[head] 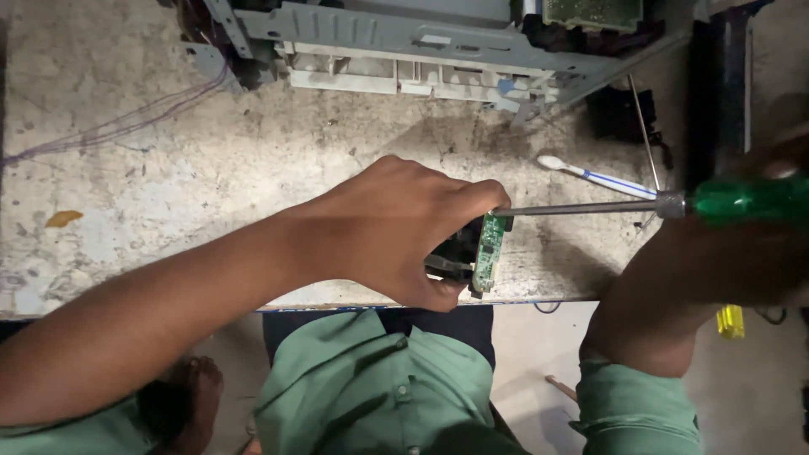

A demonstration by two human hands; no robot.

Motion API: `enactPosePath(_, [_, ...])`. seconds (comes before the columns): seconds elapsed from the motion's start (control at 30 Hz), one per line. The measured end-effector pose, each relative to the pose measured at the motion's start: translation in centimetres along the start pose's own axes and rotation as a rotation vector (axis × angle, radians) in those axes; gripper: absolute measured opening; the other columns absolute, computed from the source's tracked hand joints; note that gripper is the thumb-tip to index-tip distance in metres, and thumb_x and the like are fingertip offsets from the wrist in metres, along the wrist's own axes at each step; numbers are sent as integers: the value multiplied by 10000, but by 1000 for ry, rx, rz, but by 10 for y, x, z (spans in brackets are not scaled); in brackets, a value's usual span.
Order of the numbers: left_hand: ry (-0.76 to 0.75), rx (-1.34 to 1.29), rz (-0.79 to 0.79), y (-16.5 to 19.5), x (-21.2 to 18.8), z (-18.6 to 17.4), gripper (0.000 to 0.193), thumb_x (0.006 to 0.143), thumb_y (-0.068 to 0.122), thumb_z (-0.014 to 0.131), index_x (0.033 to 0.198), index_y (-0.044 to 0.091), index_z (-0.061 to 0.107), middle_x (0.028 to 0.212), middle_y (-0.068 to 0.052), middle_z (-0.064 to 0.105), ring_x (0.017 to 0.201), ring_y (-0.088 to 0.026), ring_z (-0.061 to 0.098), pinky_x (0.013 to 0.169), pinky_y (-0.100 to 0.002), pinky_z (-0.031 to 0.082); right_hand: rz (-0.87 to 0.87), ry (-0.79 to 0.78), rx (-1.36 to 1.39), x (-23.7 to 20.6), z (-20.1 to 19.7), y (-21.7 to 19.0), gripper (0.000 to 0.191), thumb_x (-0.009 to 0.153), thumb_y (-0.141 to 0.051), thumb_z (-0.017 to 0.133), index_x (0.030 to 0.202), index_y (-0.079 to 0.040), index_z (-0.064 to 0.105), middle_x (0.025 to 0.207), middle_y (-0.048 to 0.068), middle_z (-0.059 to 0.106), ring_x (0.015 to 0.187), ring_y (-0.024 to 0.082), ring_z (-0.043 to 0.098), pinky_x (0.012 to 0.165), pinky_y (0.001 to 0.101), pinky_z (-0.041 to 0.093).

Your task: The person disassembles a small black plastic housing containing a green circuit board, removes a screw with a screwdriver, and cleans the board with a toothbrush. The person then reassembles the housing and places the unit on the table.

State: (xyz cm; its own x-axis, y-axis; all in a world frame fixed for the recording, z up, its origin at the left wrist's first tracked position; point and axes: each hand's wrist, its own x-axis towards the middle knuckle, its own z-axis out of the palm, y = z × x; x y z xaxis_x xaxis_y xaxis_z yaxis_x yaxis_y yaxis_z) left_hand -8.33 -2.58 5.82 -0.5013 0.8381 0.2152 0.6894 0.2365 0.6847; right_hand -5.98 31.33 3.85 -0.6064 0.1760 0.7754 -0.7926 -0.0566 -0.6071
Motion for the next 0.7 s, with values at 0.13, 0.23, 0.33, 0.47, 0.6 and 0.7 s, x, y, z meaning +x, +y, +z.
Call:
enactPosePath(0.13, [-2, -8, 12, -6, 2, 3, 683, 593, 327, 796, 1187, 91, 556, 840, -72, 726, 716, -338, 695, 575, -480, 501, 12, -11, 29, 2, -1, 4, 297, 1090, -298, 608, 1191, -20, 621, 1079, 159, 667, 891, 208, 706, 831, 365, 601])
enactPosePath(0.23, [-36, 7, -16, -9, 3, 4, 704, 602, 332, 792, 1217, 90, 550, 825, -75, 725, 694, -332, 694, 566, -479, 501, 20, -17, 49, 1, -5, 9, 290, 1089, -295, 611, 1189, -23, 624, 1080, 151, 669, 902, 201, 702, 847, 359, 593])
enactPosePath(0.33, [-40, 20, -7, -10, 5, 4, 707, 598, 332, 794, 1213, 82, 551, 822, -80, 722, 687, -327, 694, 555, -472, 503, 25, -19, 60, 1, -8, 10, 284, 1087, -293, 613, 1187, -27, 626, 1082, 143, 670, 913, 194, 698, 862, 353, 585])
enactPosePath(0.47, [-78, 37, -32, -9, 6, 4, 720, 605, 336, 789, 1235, 86, 548, 798, -81, 718, 664, -321, 690, 559, -468, 505, 33, -22, 73, 2, -8, 9, 276, 1085, -289, 617, 1184, -32, 629, 1083, 133, 672, 928, 184, 693, 882, 345, 574])
enactPosePath(0.6, [-75, 37, -22, -9, 7, 4, 731, 600, 341, 792, 1234, 75, 544, 805, -82, 719, 657, -316, 690, 543, -466, 506, 34, -18, 86, 4, -10, 8, 267, 1083, -285, 621, 1181, -37, 633, 1085, 123, 675, 942, 174, 688, 902, 337, 564])
enactPosePath(0.7, [-34, 34, 4, -9, 6, 5, 738, 578, 333, 793, 1222, 69, 549, 823, -87, 724, 681, -318, 695, 551, -466, 509, 39, -22, 99, 5, -11, 9, 261, 1082, -282, 624, 1178, -40, 635, 1086, 115, 676, 953, 166, 685, 917, 331, 556])
